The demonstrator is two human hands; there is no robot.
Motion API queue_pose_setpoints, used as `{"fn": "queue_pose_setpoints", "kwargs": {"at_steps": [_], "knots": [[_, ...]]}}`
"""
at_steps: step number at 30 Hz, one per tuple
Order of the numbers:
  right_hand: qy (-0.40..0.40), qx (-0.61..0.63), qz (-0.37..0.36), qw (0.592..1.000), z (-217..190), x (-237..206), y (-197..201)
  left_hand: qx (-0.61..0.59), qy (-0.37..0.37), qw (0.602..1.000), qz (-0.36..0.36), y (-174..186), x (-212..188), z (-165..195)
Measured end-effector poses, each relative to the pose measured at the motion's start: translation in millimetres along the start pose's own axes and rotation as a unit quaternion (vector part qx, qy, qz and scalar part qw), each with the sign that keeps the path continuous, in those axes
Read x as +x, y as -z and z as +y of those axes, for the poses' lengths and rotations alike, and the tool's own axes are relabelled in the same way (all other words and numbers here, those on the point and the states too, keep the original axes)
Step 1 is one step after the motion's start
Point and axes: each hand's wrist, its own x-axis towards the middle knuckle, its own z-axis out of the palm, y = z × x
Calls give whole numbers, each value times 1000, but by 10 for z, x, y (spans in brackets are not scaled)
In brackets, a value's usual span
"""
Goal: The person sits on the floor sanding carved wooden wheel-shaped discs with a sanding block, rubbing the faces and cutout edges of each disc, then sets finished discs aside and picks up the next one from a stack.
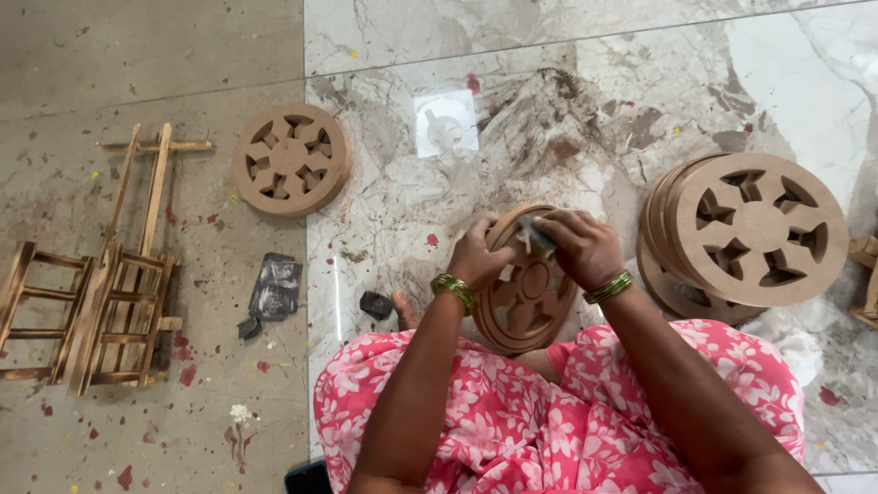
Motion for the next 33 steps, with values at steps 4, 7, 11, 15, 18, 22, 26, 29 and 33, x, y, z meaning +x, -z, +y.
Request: {"fn": "queue_pose_setpoints", "kwargs": {"at_steps": [4,7,11,15,18,22,26,29,33], "knots": [[-33,-17,-19,999,13,17,41,79,-64,993,67,-80,-42,34],[-171,-61,-71,981,153,17,161,26,-111,989,91,-83,-95,84],[-251,-17,-107,962,157,42,212,0,-24,998,54,-15,-106,187],[-44,12,-5,999,11,79,142,-24,-27,999,27,-2,-143,225],[-59,-1,-18,998,34,97,108,-33,-58,997,31,-38,-176,235],[-217,-55,-103,969,240,23,171,-64,-69,994,51,-44,-177,271],[-412,39,-295,861,386,-85,203,-103,-96,985,103,-24,-152,259],[-502,58,-341,792,485,-155,180,-109,-77,984,114,-52,-111,172],[-365,-33,-170,915,546,-204,69,-235,-84,964,89,-124,0,14]]}}
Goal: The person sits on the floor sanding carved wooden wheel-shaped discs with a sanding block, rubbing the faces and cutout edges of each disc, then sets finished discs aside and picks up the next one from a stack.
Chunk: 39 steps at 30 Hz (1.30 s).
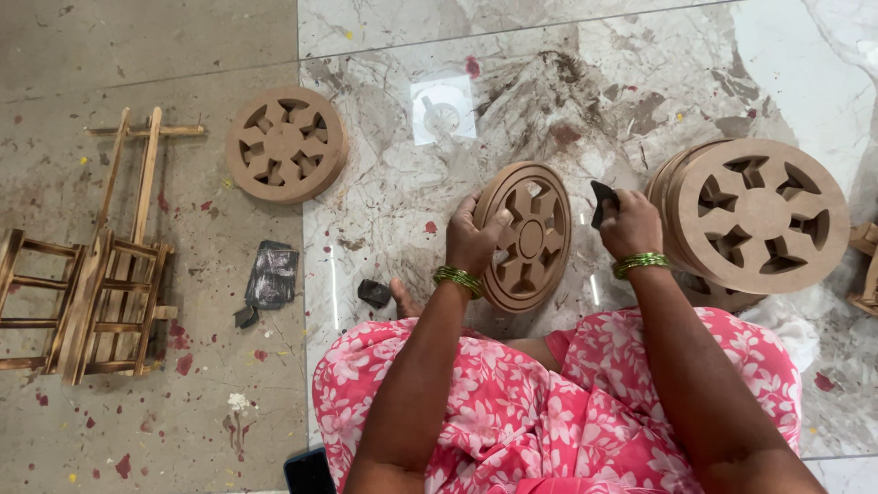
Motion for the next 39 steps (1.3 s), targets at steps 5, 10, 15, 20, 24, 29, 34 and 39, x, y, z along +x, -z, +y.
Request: {"fn": "queue_pose_setpoints", "kwargs": {"at_steps": [5,10,15,20,24,29,34,39], "knots": [[34,79,-45,995,-415,-161,-213,-189,139,972,-19,-25,68,-192],[384,-26,107,917,-800,-460,-264,-208,162,964,17,-32,50,-361],[244,-145,52,957,-663,-243,-260,-195,149,969,11,-38,62,-383],[256,-29,61,964,-687,-345,-318,-181,142,973,18,-92,29,-263],[393,3,105,913,-814,-509,-239,-280,184,942,32,-88,14,-270],[332,-41,67,940,-668,-331,-156,-197,172,962,74,-20,73,-412],[52,103,75,990,-238,-174,-53,-260,185,941,110,12,42,-512],[-28,28,1,999,-268,-268,-90,-227,193,947,119,3,-144,-555]]}}
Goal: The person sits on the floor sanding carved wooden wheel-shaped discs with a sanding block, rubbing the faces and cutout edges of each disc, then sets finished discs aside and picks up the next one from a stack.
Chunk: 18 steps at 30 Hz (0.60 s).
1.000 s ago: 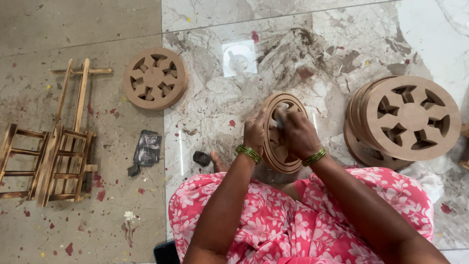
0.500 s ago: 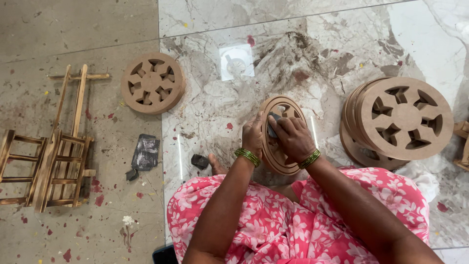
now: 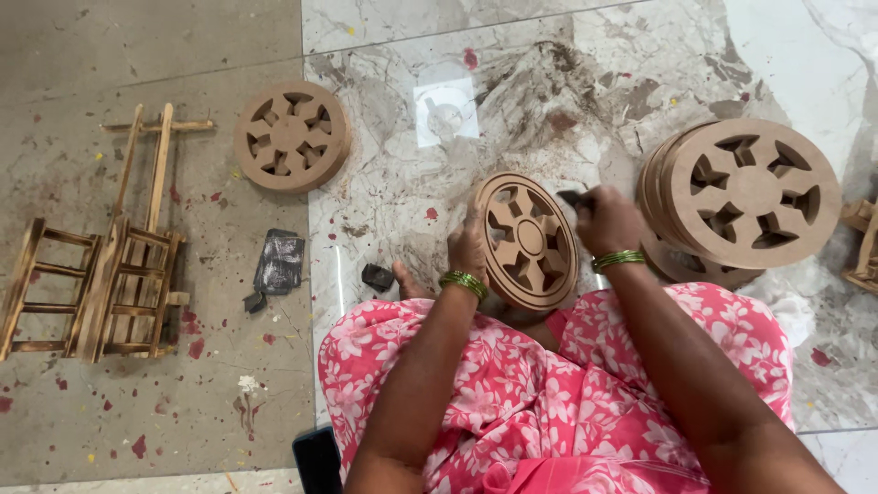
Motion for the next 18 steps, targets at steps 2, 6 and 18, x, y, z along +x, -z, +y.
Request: {"fn": "queue_pose_setpoints", "kwargs": {"at_steps": [2,6,18], "knots": [[101,-50,-31,993,-138,-116,-93,9,-32,999,10,5,-115,-45],[245,17,-70,967,-336,-498,-217,5,-59,997,49,13,-318,-65],[318,-137,-116,931,-508,-614,-183,-57,-47,988,132,243,-160,-471]]}}
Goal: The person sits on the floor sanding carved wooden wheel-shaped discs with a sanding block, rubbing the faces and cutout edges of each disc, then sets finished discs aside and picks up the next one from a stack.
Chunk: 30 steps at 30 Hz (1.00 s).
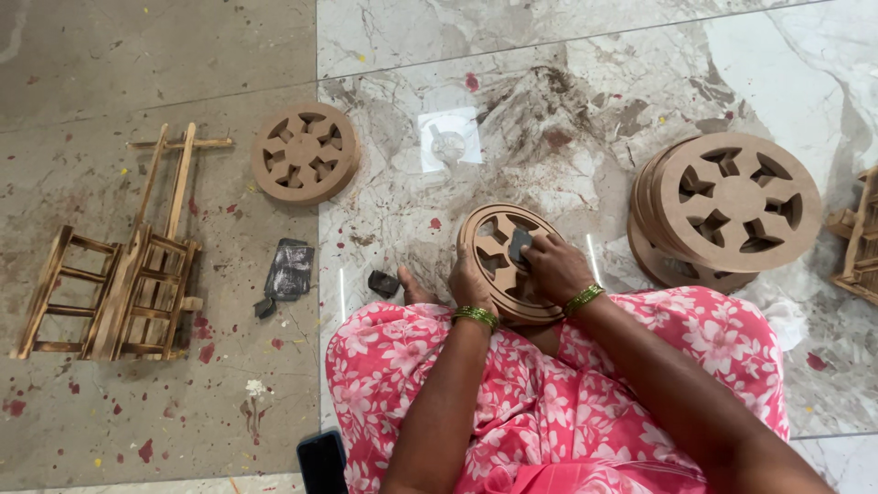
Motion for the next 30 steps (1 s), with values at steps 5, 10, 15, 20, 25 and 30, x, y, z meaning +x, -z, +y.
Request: {"fn": "queue_pose_setpoints", "kwargs": {"at_steps": [5,10,15,20,25,30], "knots": [[49,17,29,998,-4,-130,-44,-42,17,998,-42,-69,-32,79],[-46,-7,31,998,47,27,-88,6,-3,998,-58,-188,-212,282],[22,41,29,999,18,-49,-138,-37,5,996,-77,-214,-272,359],[0,58,80,995,-1,-11,-110,-17,13,997,-70,-206,-194,244],[-62,83,33,994,32,79,12,17,-29,996,-82,-189,-146,178],[2,132,120,984,-56,-84,91,-40,1,996,-85,-222,-163,185]]}}
